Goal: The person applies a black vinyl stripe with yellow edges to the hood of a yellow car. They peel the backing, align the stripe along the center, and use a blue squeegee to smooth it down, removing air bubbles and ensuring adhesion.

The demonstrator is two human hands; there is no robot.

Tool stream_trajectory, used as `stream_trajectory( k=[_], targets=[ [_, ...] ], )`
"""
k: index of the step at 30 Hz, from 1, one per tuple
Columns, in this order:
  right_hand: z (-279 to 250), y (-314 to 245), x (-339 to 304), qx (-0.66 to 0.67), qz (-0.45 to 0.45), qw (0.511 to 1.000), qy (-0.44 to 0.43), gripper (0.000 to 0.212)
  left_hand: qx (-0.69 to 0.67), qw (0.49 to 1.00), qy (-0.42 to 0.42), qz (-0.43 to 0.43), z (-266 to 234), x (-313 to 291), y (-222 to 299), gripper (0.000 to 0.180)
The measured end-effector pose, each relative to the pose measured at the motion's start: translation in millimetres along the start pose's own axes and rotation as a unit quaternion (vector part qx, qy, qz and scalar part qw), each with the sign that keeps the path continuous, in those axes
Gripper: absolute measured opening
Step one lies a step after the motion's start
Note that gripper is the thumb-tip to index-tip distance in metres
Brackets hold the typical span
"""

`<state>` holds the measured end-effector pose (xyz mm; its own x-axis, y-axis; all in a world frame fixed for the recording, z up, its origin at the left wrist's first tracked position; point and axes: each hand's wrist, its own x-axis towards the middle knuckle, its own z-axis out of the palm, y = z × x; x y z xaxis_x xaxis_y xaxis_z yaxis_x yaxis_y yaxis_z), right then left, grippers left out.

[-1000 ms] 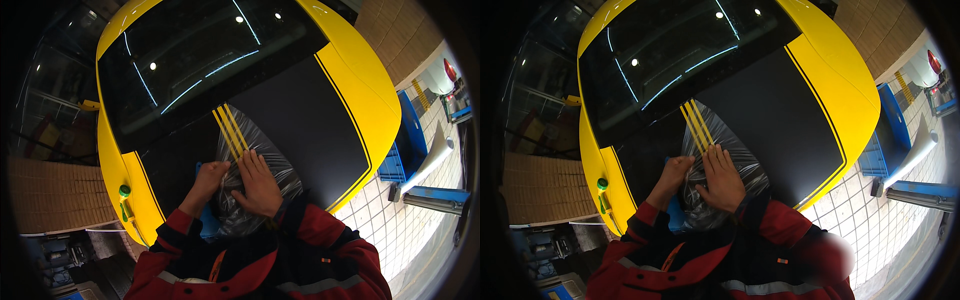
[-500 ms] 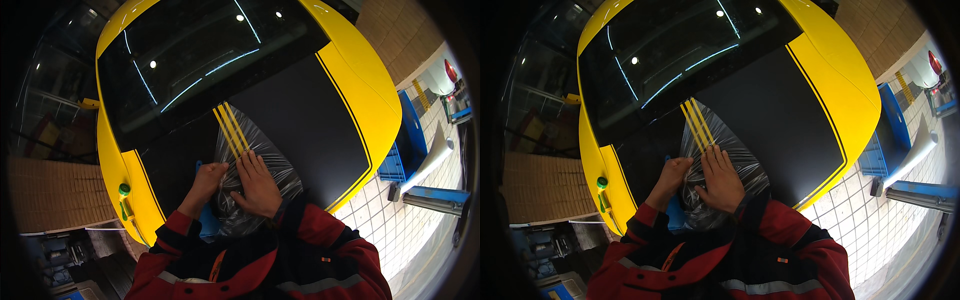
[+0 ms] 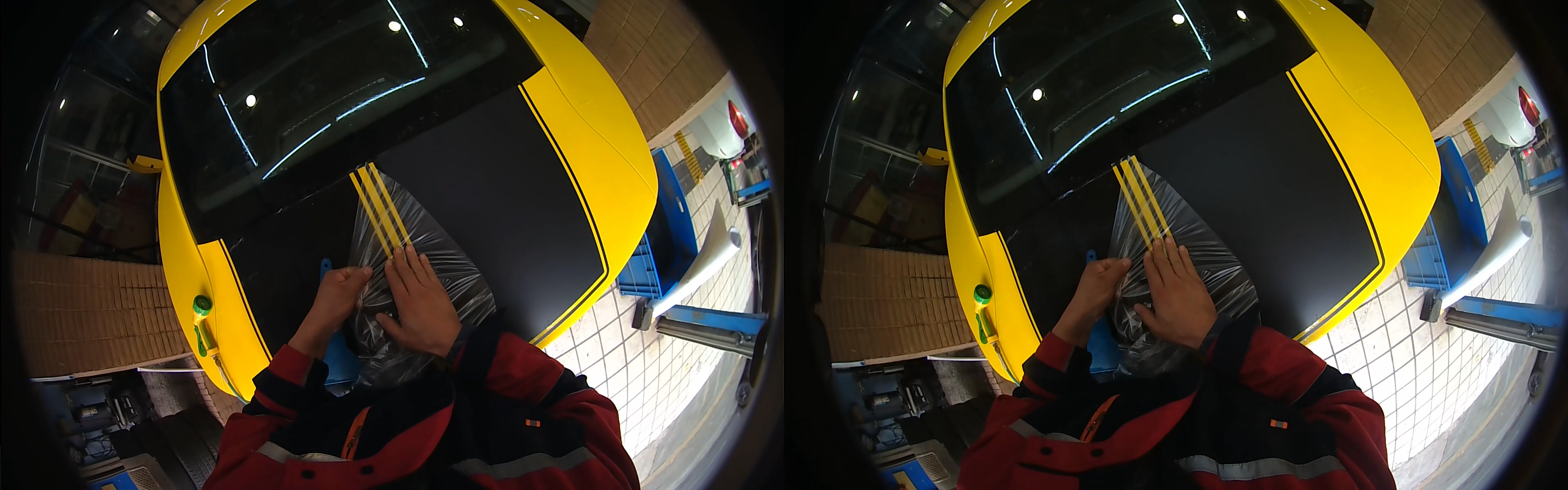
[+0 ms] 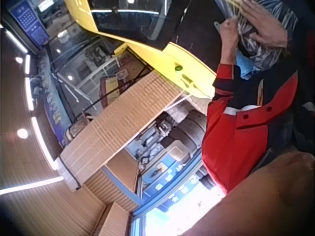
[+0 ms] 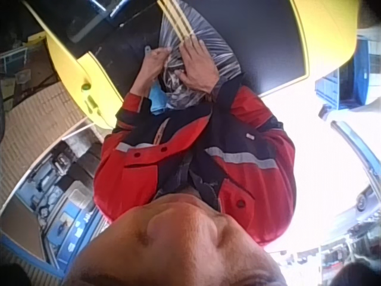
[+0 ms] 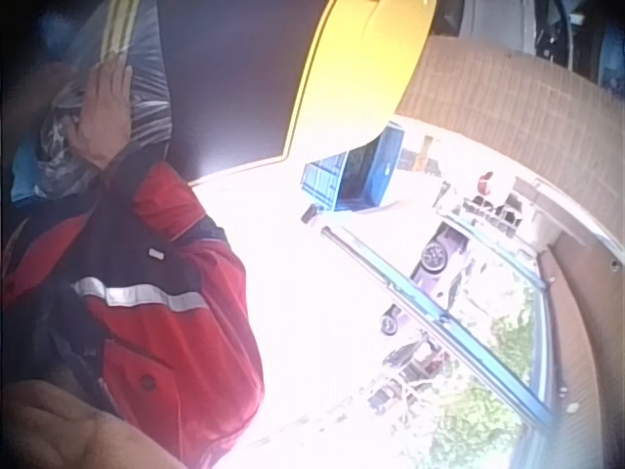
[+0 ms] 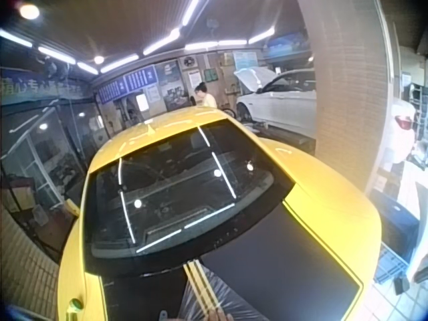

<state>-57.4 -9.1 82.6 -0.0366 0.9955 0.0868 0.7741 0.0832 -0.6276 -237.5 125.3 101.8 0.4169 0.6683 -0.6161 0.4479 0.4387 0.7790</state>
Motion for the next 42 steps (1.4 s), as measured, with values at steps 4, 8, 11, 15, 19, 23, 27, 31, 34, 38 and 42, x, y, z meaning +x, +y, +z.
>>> stream_trajectory(
  k=[4, 8, 11, 15, 19, 23, 27, 31, 34, 38, 42],
  targets=[
    [-0.6, -0.6, -0.6, 0.000, -0.008, 1.000, 0.000, 0.093, 0.021, 1.000, 0.012, -0.017, -0.9, -3.0, -0.9, 0.038],
    [-1.0, -1.5, -1.2, 0.002, -0.010, 1.000, -0.004, 0.093, 0.009, 1.000, 0.013, -0.020, -1.3, -2.6, -5.8, 0.038],
    [-0.8, -2.0, -1.5, 0.004, -0.012, 1.000, -0.006, 0.094, 0.021, 0.999, 0.019, -0.019, -2.3, -2.7, -7.9, 0.038],
    [-0.1, -2.6, -1.6, 0.004, -0.015, 1.000, -0.007, 0.093, 0.012, 1.000, 0.012, -0.010, -1.9, -8.4, -5.6, 0.037],
    [0.7, -2.7, -2.0, 0.003, -0.021, 1.000, -0.006, 0.092, 0.019, 0.999, 0.017, -0.021, -0.8, -15.1, 0.0, 0.037],
    [1.7, -3.1, -2.9, -0.001, -0.027, 1.000, -0.005, 0.092, 0.016, 0.999, 0.018, -0.031, 0.0, -17.5, 2.3, 0.035],
    [3.2, -4.3, -4.1, -0.004, -0.028, 1.000, -0.004, 0.092, 0.015, 0.999, 0.027, -0.025, 0.7, -20.3, 0.1, 0.035],
    [4.3, -5.6, -5.3, -0.006, -0.028, 1.000, -0.009, 0.093, 0.010, 0.999, 0.028, -0.022, 0.3, -22.7, -0.2, 0.036],
    [4.7, -7.1, -6.3, -0.007, -0.027, 1.000, -0.011, 0.093, 0.034, 0.998, 0.029, -0.036, -1.8, -25.7, 1.8, 0.037],
    [4.6, -8.6, -6.9, -0.010, -0.031, 0.999, -0.011, 0.093, 0.017, 0.999, 0.025, -0.039, -1.7, -29.5, 3.1, 0.038],
    [4.8, -9.9, -7.6, -0.010, -0.030, 0.999, -0.022, 0.093, 0.022, 0.999, 0.035, -0.035, -0.5, -33.1, 2.1, 0.037]
  ],
)
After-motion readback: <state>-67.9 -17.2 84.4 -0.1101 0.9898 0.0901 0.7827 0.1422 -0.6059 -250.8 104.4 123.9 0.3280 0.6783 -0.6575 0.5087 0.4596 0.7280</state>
